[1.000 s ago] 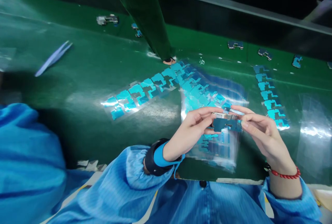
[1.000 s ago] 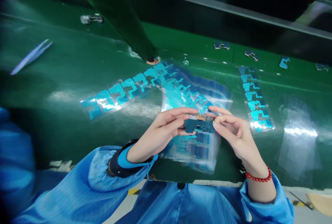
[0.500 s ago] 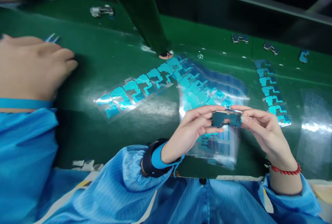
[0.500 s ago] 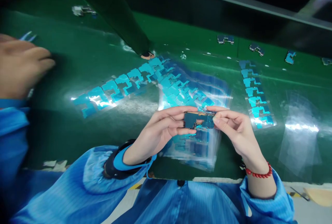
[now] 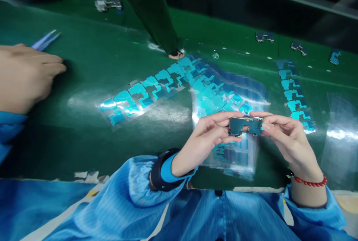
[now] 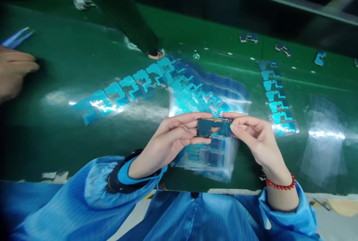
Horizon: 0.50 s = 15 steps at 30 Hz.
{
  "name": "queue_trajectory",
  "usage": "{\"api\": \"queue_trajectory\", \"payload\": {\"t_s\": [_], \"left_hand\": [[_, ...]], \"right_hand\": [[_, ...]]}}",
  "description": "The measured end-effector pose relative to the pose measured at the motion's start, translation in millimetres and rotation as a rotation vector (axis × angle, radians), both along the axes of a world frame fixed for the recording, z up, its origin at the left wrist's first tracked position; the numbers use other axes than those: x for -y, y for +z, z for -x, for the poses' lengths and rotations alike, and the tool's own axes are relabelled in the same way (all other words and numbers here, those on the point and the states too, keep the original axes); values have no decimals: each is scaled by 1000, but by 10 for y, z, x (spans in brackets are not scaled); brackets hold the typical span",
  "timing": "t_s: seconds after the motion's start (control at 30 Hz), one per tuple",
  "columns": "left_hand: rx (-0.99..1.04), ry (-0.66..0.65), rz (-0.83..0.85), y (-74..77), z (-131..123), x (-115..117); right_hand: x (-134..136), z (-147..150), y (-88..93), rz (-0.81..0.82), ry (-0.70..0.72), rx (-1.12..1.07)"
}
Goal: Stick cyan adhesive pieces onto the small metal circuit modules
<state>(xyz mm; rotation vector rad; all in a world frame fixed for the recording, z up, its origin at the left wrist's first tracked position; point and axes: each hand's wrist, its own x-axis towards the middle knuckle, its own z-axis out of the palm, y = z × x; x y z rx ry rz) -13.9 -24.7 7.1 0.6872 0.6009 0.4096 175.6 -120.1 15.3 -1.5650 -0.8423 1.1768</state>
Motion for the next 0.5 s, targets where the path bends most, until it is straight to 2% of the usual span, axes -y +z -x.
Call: {"api": "queue_trajectory", "payload": {"t_s": [0.2, 0.5], "left_hand": [[11, -4, 0, -10, 11, -3], [-30, -13, -104, 25, 10, 23]], "right_hand": [[9, -22, -21, -5, 11, -8], [-3, -8, 4, 4, 1, 29]]}}
